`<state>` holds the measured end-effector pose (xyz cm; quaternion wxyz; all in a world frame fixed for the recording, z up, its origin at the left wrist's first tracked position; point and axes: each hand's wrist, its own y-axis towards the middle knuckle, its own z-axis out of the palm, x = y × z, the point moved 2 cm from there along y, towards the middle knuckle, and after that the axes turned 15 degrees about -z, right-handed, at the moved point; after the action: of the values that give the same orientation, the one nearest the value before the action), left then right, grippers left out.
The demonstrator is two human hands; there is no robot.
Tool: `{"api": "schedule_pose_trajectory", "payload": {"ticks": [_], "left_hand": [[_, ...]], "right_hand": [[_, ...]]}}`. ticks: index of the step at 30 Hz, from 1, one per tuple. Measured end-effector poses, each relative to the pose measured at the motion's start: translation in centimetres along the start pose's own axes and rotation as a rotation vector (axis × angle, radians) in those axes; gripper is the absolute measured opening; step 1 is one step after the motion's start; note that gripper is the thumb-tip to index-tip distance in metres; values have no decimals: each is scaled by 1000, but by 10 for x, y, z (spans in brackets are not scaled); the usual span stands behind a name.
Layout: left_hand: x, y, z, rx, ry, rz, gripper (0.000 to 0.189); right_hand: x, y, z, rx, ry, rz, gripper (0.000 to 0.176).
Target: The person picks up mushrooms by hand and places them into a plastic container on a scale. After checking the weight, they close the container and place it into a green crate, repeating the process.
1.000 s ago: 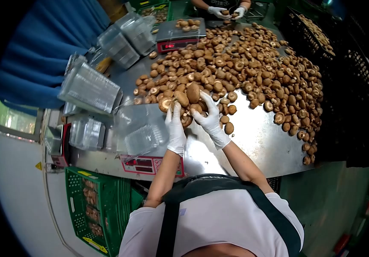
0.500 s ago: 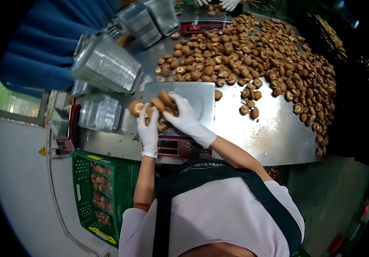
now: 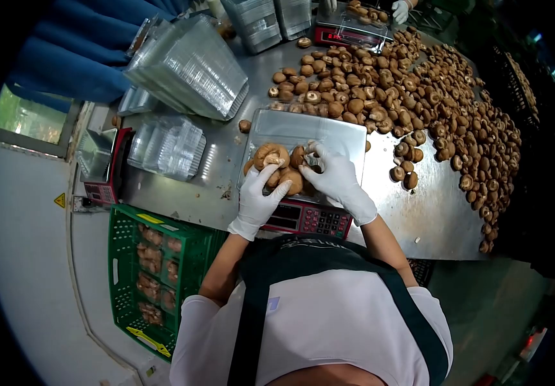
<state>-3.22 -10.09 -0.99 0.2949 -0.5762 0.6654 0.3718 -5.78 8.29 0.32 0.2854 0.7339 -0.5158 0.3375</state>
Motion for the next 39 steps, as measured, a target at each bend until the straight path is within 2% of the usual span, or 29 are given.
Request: {"api": "schedule_pose_trajectory", "payload": {"ticks": [2, 3, 5, 6, 8, 9, 11, 15, 17, 18, 20, 21, 23, 24, 25, 27, 29, 31, 32, 33, 36, 39], "left_hand": [[-1, 0, -1, -26, -53, -36, 35], [3, 0, -1, -29, -53, -42, 35], [11, -1, 0, -115, -68, -60, 36], [10, 0, -2, -116, -68, -64, 36], [10, 1, -8, -181, -95, -130, 34], [17, 2, -7, -182, -94, -134, 34], [35, 5, -4, -211, -337, -118, 32], [32, 10, -12, -169, -361, -130, 30], [26, 13, -20, -106, -320, -136, 29], [19, 15, -23, -38, -283, -139, 29], [10, 20, -25, -46, -218, -93, 28], [6, 22, -24, -51, -154, -40, 28], [-1, 30, -18, 28, -103, -35, 29], [-4, 34, -13, 99, -51, -26, 29], [-4, 36, -10, 110, -54, -17, 29], [-7, 40, -1, 39, 257, 181, 24], [-9, 39, 3, 71, 244, 126, 17], [-6, 41, 1, 87, -34, -25, 16], [-14, 40, -2, 68, -74, -65, 14], [-16, 40, -1, 77, -72, -60, 14], [-18, 35, 0, -57, -59, -72, 21], [-23, 35, -1, -7, 80, -82, 22]], "right_hand": [[-5, 2, 2, -250, -346, -297, 34], [-7, 7, 4, -244, -344, -299, 34], [-9, 21, 4, -210, -329, -466, 32], [-8, 28, 3, -205, -327, -466, 32], [0, 45, 7, 33, -342, -484, 30], [4, 53, 7, 37, -340, -484, 30], [9, 68, 14, 314, -500, -406, 37], [3, 80, 34, 341, -640, -394, 37], [1, 74, 35, 191, -552, -310, 36], [2, 72, 31, 196, -552, -312, 36], [3, 64, 11, -78, -315, -217, 34], [-3, 62, 3, -126, -281, -170, 35], [-27, 55, -12, -272, 3, -228, 34], [-29, 47, -26, -276, 140, -72, 34], [-36, 38, -39, -312, 134, -42, 34], [-59, 14, -58, -429, 404, 9, 33], [-76, -16, -79, -496, 373, 75, 31], [-94, -52, -94, -563, 354, 247, 34], [-110, -72, -97, -610, 376, 259, 33], [-126, -93, -99, -658, 399, 271, 33], [-148, -159, -113, -740, 378, 368, 31], [-164, -238, -131, -697, 316, 506, 27]]}}
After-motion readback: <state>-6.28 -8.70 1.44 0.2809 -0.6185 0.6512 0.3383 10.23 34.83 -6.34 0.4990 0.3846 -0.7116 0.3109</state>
